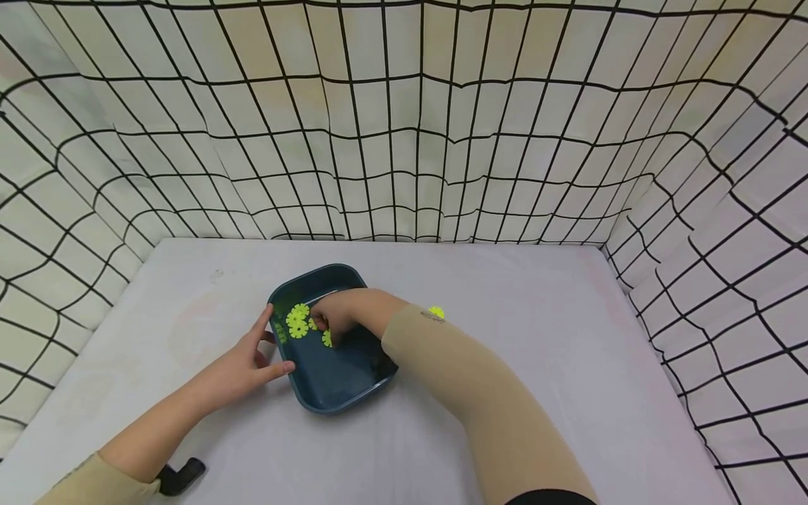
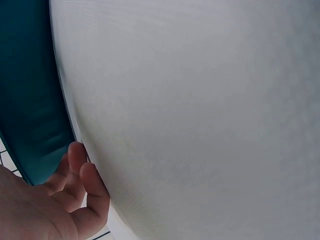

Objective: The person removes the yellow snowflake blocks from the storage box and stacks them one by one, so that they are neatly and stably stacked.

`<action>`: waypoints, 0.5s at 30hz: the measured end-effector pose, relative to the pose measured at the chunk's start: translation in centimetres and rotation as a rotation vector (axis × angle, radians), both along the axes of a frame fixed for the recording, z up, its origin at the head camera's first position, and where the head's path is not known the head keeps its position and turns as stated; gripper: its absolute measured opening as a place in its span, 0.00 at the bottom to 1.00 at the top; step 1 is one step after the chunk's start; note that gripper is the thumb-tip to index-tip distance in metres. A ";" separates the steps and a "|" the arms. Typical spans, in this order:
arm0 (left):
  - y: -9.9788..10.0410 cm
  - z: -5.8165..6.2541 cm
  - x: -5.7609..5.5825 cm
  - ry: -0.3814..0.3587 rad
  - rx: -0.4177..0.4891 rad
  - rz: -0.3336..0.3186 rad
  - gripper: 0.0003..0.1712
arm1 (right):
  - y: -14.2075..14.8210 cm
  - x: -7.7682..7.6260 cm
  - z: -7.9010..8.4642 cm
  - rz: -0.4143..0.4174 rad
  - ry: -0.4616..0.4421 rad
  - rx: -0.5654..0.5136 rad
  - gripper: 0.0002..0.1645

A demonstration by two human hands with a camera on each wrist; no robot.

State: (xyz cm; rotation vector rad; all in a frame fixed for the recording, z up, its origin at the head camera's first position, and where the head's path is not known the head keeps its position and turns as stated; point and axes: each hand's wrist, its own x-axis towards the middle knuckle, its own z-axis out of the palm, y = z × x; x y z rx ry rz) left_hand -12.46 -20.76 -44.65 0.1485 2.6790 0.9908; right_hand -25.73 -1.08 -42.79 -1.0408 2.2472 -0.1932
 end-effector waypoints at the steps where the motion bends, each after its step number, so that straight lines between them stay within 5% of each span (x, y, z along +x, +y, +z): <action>1: 0.0 0.0 0.0 0.000 0.000 0.000 0.69 | 0.1 0.0 0.0 0.002 0.003 -0.002 0.17; 15: 0.0 -0.1 -0.1 0.003 -0.001 -0.001 0.69 | 0.6 -0.4 1.3 0.014 -0.043 -0.037 0.11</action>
